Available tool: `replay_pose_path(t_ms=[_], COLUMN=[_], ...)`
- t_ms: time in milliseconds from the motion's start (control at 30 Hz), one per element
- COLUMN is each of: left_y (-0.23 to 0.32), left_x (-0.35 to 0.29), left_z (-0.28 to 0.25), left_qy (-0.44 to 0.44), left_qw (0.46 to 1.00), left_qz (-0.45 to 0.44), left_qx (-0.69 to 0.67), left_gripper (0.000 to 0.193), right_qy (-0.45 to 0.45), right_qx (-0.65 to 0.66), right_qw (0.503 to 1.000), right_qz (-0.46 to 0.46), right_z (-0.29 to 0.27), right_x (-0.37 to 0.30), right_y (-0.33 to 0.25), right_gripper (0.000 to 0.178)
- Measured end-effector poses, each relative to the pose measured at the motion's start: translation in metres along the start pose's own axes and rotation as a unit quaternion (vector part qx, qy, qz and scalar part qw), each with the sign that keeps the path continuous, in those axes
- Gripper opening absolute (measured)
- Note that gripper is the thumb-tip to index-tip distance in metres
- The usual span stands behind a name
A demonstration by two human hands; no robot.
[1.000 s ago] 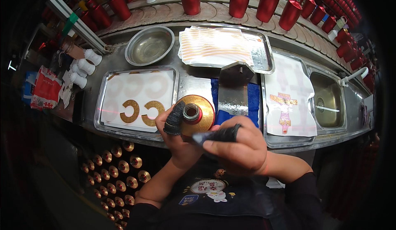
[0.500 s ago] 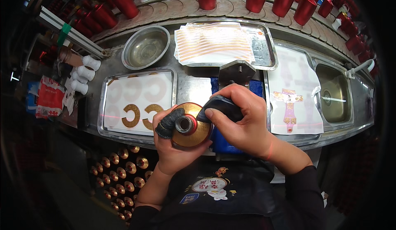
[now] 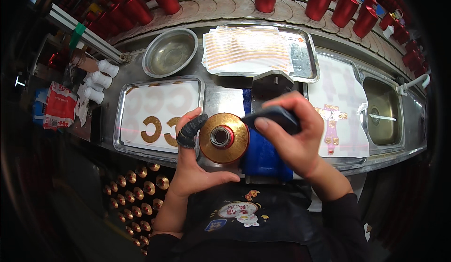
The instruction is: The person picks up red cylindrical containers and applies gold circular stickers to the necks and paper labels to the bodies. They smooth the labels with their fingers and place the finished containers on a tray.
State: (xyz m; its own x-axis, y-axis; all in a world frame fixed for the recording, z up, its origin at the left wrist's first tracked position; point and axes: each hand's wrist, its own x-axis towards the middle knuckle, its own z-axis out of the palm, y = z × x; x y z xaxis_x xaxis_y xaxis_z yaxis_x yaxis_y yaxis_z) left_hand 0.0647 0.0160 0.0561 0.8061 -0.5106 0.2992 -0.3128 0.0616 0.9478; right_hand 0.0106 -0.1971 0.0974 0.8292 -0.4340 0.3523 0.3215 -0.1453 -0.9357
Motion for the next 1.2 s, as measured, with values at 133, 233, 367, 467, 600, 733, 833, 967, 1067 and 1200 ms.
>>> replay_pose_path(t_ms=[133,233,367,467,600,733,833,967,1067,1200], left_y=[-0.006,-0.002,0.004,0.002,-0.003,-0.009,-0.015,-0.016,-0.013,-0.013], left_x=[-0.007,-0.002,0.008,0.017,0.012,0.000,0.004,0.005,0.006,0.009], left_z=[0.014,0.010,-0.006,-0.020,-0.017,0.002,0.000,-0.007,-0.008,-0.009], left_qy=[0.034,0.016,-0.055,-0.134,-0.132,-0.073,-0.072,-0.119,-0.134,-0.107], left_qw=[0.986,0.988,0.989,0.986,0.987,0.994,0.996,0.991,0.988,0.993], left_qz=[-0.003,0.000,-0.009,-0.082,-0.090,-0.022,-0.045,-0.043,-0.059,-0.033], left_qx=[0.160,0.154,0.137,0.056,-0.034,0.080,-0.015,-0.051,-0.057,-0.026], left_gripper=[0.091,0.086,0.084,0.093,0.116,0.110,0.111,0.110,0.110,0.094], right_qy=[-0.098,-0.085,-0.127,-0.147,-0.132,-0.232,-0.272,-0.357,-0.281,-0.254], right_qx=[-0.082,-0.096,-0.065,-0.017,0.023,-0.015,-0.008,0.066,-0.064,0.027], right_qw=[0.989,0.992,0.989,0.989,0.987,0.970,0.958,0.919,0.952,0.963], right_qz=[-0.072,-0.009,-0.026,0.024,0.092,0.070,0.091,0.153,0.104,0.090], right_z=[-0.006,-0.006,0.000,0.007,0.010,0.016,0.023,0.025,0.023,0.013], right_x=[-0.030,-0.020,0.014,0.032,0.042,0.059,0.077,0.083,0.080,0.061], right_y=[0.000,0.019,0.031,0.026,0.018,0.025,0.030,0.028,0.027,0.030], right_gripper=[0.018,0.021,0.019,0.019,0.020,0.022,0.021,0.025,0.024,0.021])
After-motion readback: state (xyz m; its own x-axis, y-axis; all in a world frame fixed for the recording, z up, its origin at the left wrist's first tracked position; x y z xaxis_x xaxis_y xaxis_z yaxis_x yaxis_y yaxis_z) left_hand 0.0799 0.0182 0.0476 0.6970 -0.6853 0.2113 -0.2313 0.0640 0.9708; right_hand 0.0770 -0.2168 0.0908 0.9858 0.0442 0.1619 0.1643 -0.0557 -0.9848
